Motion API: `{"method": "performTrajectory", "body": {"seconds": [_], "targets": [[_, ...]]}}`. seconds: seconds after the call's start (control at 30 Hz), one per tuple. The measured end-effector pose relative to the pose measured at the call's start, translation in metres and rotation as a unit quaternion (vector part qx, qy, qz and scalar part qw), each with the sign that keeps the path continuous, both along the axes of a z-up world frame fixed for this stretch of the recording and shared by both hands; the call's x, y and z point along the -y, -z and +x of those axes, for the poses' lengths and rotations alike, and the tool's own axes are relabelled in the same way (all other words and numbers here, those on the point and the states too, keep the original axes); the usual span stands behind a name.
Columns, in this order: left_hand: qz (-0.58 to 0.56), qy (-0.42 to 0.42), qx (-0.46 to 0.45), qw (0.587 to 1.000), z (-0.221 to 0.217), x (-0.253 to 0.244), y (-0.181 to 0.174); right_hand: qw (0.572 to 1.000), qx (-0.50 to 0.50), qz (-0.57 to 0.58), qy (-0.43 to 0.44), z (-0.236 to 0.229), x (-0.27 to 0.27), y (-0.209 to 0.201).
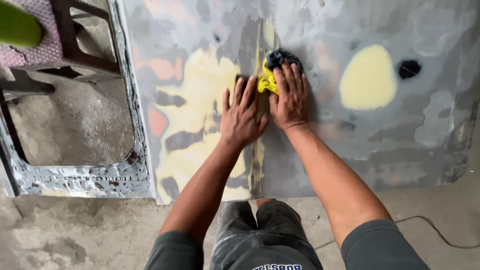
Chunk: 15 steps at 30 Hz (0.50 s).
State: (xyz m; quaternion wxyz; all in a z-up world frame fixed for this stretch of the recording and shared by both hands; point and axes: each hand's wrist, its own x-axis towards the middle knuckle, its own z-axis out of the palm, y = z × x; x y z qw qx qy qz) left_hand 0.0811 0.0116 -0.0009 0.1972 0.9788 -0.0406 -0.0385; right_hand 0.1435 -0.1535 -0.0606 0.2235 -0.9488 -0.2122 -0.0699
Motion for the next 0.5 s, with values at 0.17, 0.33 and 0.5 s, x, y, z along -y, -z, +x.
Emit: {"method": "performTrajectory", "body": {"seconds": [0.17,0.33,0.5], "targets": [[0.001,-0.005,-0.02,1.0,0.009,0.001,-0.005,1.0,-0.013,0.019,-0.001,-0.001,0.003,0.002],[-0.007,-0.004,-0.079,0.997,-0.081,0.004,-0.012,0.996,-0.045,0.063,-0.039,0.037,-0.022,-0.023],[0.017,-0.068,-0.053,0.996,-0.127,-0.005,-0.006,0.992,-0.121,0.0,-0.043,0.077,-0.05,-0.007]]}}
